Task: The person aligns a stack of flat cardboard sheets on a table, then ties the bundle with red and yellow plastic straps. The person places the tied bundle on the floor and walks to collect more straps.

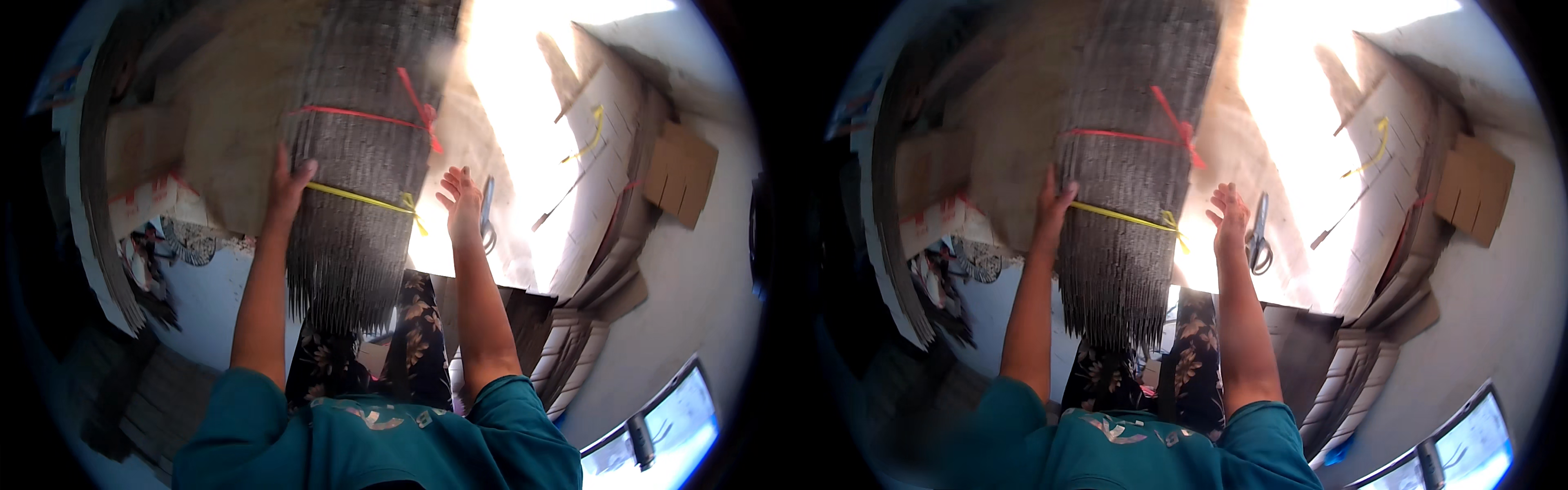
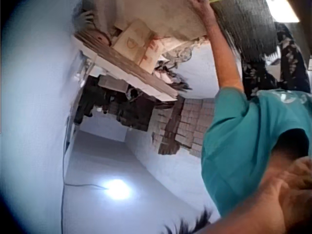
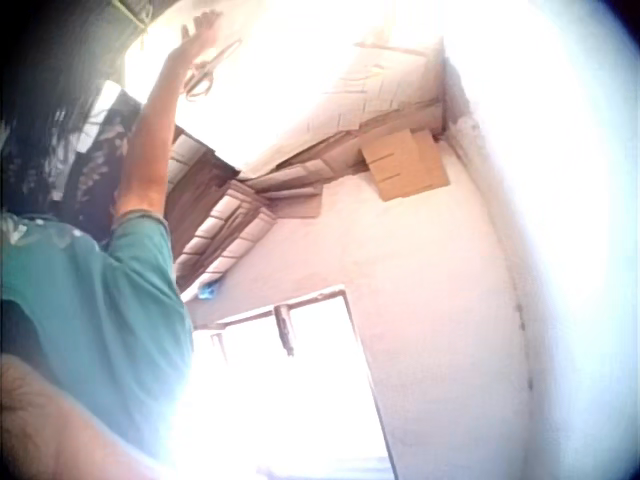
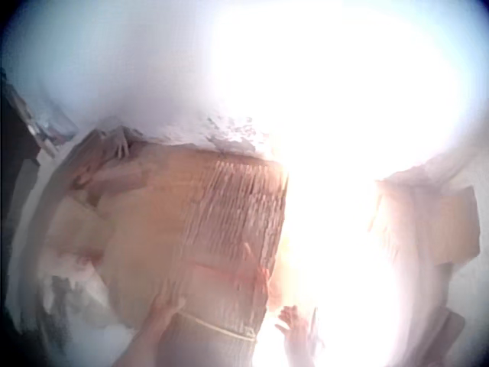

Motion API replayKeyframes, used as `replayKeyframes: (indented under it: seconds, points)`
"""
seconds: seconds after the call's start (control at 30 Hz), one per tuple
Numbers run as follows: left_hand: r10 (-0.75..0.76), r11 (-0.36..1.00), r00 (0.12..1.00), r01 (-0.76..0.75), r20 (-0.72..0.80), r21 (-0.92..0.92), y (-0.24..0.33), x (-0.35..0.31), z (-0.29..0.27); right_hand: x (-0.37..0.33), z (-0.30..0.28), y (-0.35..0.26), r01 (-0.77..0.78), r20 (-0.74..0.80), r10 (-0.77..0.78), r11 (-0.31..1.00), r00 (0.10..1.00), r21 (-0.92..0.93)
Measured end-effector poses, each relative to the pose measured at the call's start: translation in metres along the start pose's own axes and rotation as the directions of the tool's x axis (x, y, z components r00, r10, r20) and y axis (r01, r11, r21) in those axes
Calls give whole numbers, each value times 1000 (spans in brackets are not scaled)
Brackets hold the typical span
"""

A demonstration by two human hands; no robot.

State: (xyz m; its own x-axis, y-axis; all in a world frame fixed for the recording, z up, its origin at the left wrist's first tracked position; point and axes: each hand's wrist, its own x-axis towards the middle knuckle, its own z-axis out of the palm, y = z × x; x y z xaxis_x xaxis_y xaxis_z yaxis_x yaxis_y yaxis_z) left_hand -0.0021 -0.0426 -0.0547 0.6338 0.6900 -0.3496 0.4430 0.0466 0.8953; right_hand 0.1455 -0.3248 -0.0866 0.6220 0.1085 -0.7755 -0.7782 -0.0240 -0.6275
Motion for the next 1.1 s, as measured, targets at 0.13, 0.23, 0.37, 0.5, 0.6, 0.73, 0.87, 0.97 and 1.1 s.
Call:
replayKeyframes:
  seconds: [0.13,0.23,0.37,0.5,0.6,0.73,0.87,0.97,1.1]
  points:
    - [-105,990,980,120,171,-77,41,10,17,46,36,28,-111,13,112,994,994,-24]
    - [-23,998,994,16,107,61,43,4,18,51,38,34,-170,38,170,985,985,0]
    - [123,947,992,-127,32,296,59,-3,24,41,28,13,-195,84,192,980,978,33]
    - [302,846,953,-279,24,455,94,-24,13,27,34,-5,-195,107,192,980,975,21]
    - [293,779,951,-296,98,553,150,-41,-3,11,37,-8,-207,102,205,978,974,13]
    - [407,682,908,-376,101,627,211,-96,-40,-30,42,-5,-212,146,213,977,966,-19]
    - [504,514,863,-327,29,793,249,-169,-98,-92,59,16,-268,244,276,961,930,-69]
    - [465,495,885,-280,21,823,273,-225,-142,-139,73,33,-337,328,360,933,873,-127]
    - [481,559,862,-166,-156,812,277,-301,-187,-186,91,45,-364,417,423,906,805,-216]
